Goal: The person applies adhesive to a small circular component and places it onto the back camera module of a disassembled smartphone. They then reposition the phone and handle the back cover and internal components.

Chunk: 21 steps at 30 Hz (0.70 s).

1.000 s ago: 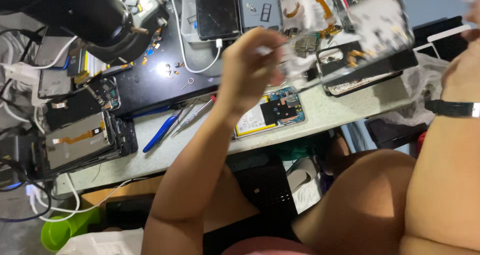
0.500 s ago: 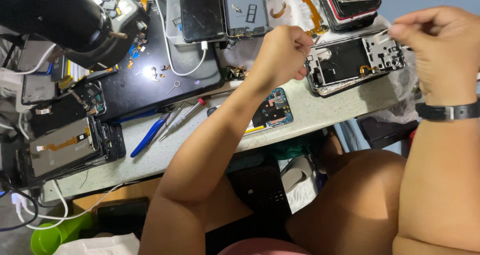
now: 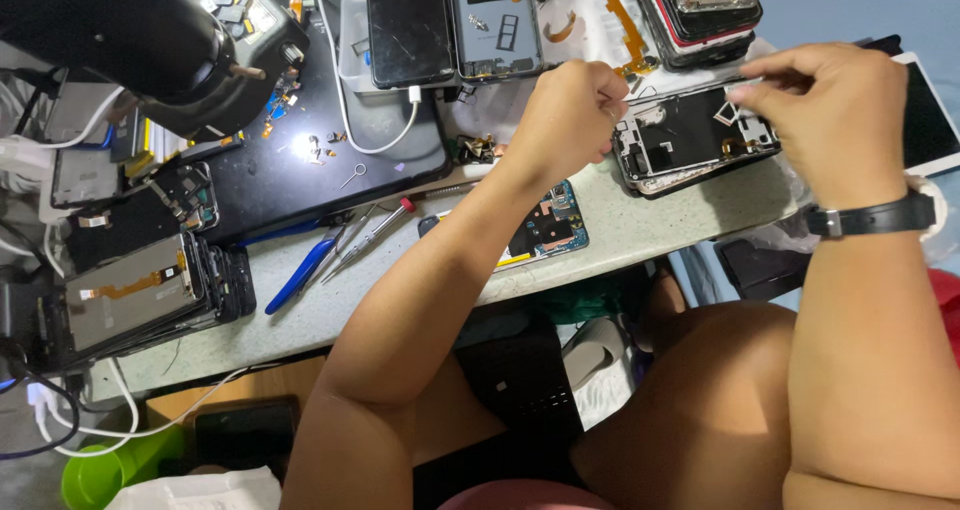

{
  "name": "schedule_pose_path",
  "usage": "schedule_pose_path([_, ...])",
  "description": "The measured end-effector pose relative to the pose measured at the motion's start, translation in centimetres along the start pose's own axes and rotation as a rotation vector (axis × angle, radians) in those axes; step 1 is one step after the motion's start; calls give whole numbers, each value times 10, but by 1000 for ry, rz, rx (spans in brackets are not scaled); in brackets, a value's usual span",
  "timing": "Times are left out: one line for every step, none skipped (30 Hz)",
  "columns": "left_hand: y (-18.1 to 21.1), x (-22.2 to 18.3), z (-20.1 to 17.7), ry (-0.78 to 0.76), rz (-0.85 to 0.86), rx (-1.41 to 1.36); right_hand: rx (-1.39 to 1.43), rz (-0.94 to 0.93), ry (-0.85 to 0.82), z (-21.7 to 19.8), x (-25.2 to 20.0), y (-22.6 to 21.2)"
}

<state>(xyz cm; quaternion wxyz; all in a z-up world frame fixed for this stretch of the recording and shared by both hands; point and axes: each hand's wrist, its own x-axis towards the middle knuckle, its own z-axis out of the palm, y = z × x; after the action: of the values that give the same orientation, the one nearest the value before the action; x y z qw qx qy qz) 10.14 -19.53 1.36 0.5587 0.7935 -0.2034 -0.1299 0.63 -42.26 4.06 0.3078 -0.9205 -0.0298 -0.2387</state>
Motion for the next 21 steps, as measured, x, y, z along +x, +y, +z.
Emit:
schedule_pose_path([-1, -1, -1, -4, 15, 21, 26, 17, 2, -1, -1, 3])
schedule_pose_path([-1, -2, -1, -8, 30, 42, 53, 33, 5, -1, -1, 6])
schedule_pose_path([-2, -2, -1, -12, 24, 27, 77, 50, 8, -1, -2, 10])
schedule_pose_path([-2, -3, -1, -15, 18, 12, 88, 47, -3, 0, -3, 14])
schedule_pose_path([-2, -2, -1, -19, 12, -2, 99, 45, -14, 0, -3, 17])
schedule_pose_path([-2, -2, 0, -15, 34, 3, 110, 42, -25, 1, -3, 21])
schedule_pose_path([-3, -2, 1, -10, 54, 9, 87, 63, -56, 3, -4, 25])
schedule_pose_path([-3, -2, 2, -6, 75, 15, 63, 83, -86, 4, -6, 28])
schedule_pose_path([-3, -2, 2, 0, 63, 8, 38, 102, -116, 5, -6, 32])
schedule_pose_path([-3, -1, 3, 6, 51, 2, 24, 83, -66, 4, -6, 35])
schedule_pose_path([-4, 0, 3, 13, 38, -4, 11, 64, -18, 3, -6, 39])
schedule_pose_path([-4, 0, 3, 11, 15, -16, -2, 45, 30, 3, -6, 42])
schedule_pose_path([-4, 1, 3, 10, -6, -28, -111, 4, 44, 1, -6, 45])
schedule_pose_path([-4, 2, 3, 9, -28, -41, -220, -38, 58, -3, -7, 48])
schedule_pose_path([-4, 4, 3, -4, -23, -47, -256, -37, 62, -4, -8, 50])
schedule_pose_path([-5, 5, 2, -16, -18, -53, -292, -37, 67, -5, -9, 51])
schedule_pose_path([-5, 6, 1, -28, -12, -60, -254, 4, 63, -5, -10, 52])
schedule_pose_path([-5, 7, 1, -28, -10, -63, -215, 45, 58, -5, -11, 52])
schedule_pose_path([-6, 8, 1, -26, -10, -66, -191, 53, 54, -5, -12, 51])
schedule_pose_path([-7, 8, 2, -25, -11, -70, -167, 61, 50, -5, -12, 50])
schedule_pose_path([-7, 8, 2, -20, -15, -68, -142, 69, 46, -5, -13, 49])
